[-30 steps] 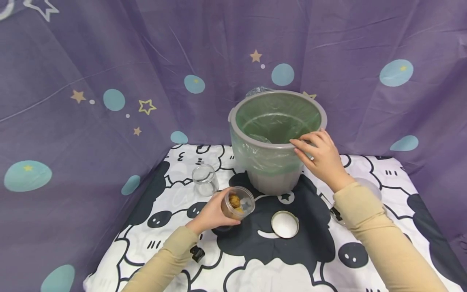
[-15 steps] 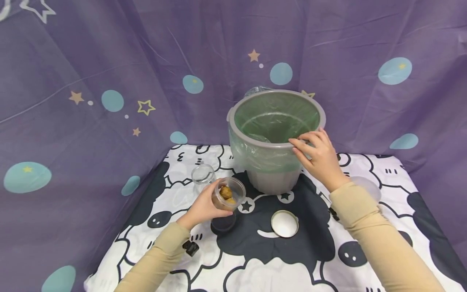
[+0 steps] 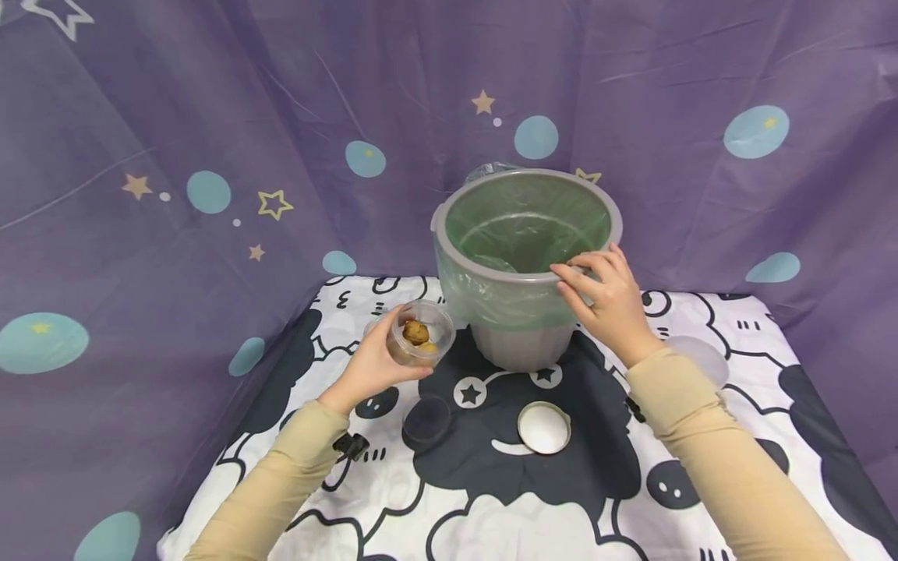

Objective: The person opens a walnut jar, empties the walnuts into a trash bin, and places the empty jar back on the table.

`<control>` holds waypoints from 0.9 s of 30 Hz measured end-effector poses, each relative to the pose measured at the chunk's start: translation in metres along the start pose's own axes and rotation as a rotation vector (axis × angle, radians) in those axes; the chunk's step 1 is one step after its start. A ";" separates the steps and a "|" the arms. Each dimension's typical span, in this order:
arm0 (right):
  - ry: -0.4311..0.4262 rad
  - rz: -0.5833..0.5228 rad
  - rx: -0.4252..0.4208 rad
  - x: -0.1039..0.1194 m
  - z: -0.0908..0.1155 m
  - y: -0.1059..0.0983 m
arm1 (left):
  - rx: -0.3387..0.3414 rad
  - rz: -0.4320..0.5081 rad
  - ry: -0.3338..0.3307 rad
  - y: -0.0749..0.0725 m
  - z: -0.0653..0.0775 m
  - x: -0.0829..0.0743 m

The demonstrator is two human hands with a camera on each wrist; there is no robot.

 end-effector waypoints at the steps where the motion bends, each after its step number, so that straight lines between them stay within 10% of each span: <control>1: 0.003 -0.005 -0.009 0.000 0.000 0.000 | -0.011 -0.001 0.017 -0.004 -0.003 -0.004; 14: 0.020 -0.042 -0.084 -0.001 0.004 0.003 | -0.103 0.012 0.100 -0.051 -0.033 -0.056; 27: 0.003 0.008 -0.059 0.000 0.003 0.004 | -0.166 -0.137 0.191 -0.066 -0.066 -0.097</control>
Point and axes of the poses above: each hand's wrist, its own z-axis away from the middle knuckle, its own y-axis out of the palm, x = y × z, the point moved 3 cm from there along -z, towards the middle knuckle, and after that the axes turned 10 degrees about -y, right-handed, at the moved point
